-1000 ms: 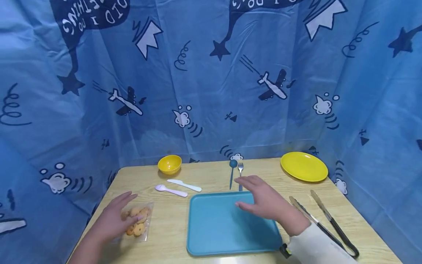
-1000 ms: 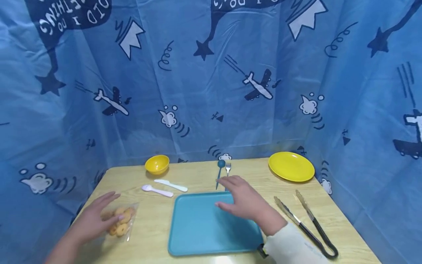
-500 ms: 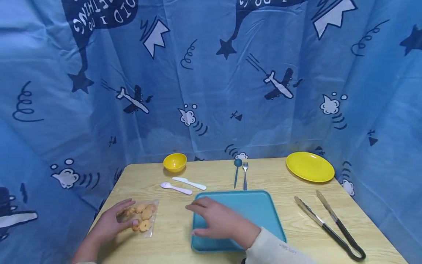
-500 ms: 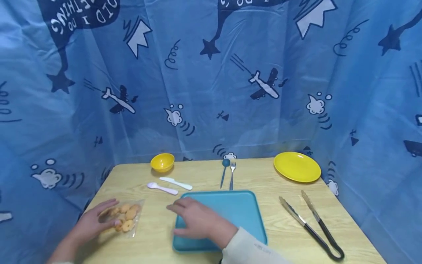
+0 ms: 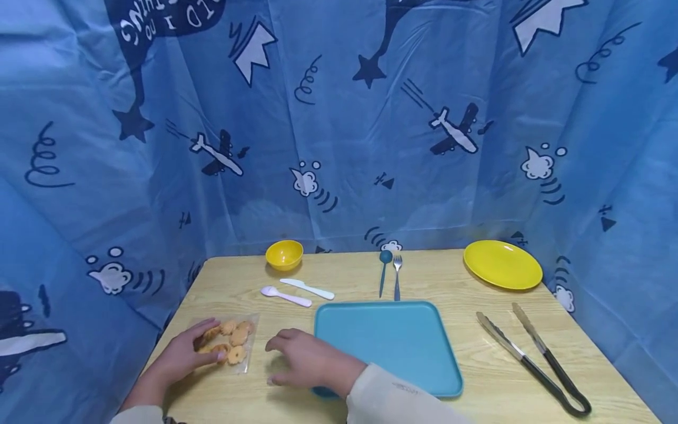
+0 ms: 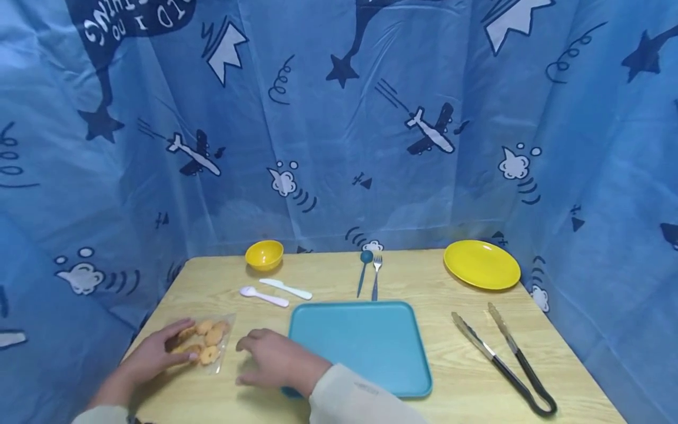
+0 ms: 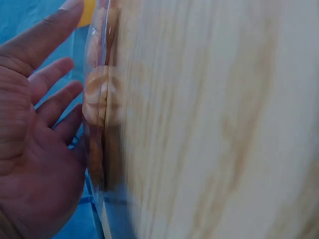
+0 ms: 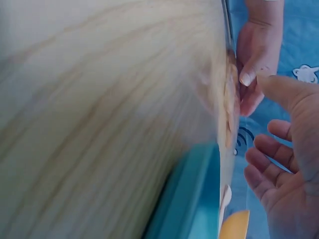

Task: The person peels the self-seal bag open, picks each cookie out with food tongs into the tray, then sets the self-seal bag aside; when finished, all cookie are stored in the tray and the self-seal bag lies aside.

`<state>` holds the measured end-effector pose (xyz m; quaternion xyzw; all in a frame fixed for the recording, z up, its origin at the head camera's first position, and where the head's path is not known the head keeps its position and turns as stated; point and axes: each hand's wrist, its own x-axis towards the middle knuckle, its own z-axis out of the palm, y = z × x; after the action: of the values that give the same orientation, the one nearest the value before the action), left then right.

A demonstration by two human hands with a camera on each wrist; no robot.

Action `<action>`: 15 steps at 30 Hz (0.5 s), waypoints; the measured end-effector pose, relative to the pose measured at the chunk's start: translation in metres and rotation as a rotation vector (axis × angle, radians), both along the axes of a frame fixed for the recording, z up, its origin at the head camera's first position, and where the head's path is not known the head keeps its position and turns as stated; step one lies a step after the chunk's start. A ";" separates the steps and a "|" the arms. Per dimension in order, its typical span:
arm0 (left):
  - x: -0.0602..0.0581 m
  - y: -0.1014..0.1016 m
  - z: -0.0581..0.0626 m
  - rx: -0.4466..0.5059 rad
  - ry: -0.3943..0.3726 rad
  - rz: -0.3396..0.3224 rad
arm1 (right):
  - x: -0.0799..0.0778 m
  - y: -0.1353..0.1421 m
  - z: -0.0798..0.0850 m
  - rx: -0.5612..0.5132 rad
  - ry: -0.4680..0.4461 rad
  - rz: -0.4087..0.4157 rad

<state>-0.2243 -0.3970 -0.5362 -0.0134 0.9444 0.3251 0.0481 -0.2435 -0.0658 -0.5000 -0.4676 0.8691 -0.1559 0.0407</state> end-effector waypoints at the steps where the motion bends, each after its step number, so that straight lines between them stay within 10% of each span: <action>1: 0.000 -0.001 0.000 0.006 -0.002 -0.002 | 0.001 -0.006 0.000 0.005 0.001 -0.007; 15: 0.002 0.004 0.000 0.056 -0.007 -0.029 | 0.018 -0.070 -0.019 0.128 0.322 -0.011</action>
<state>-0.2222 -0.3932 -0.5357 0.0008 0.9348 0.3506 0.0564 -0.2260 -0.1362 -0.5190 -0.4783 0.8751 -0.0236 -0.0703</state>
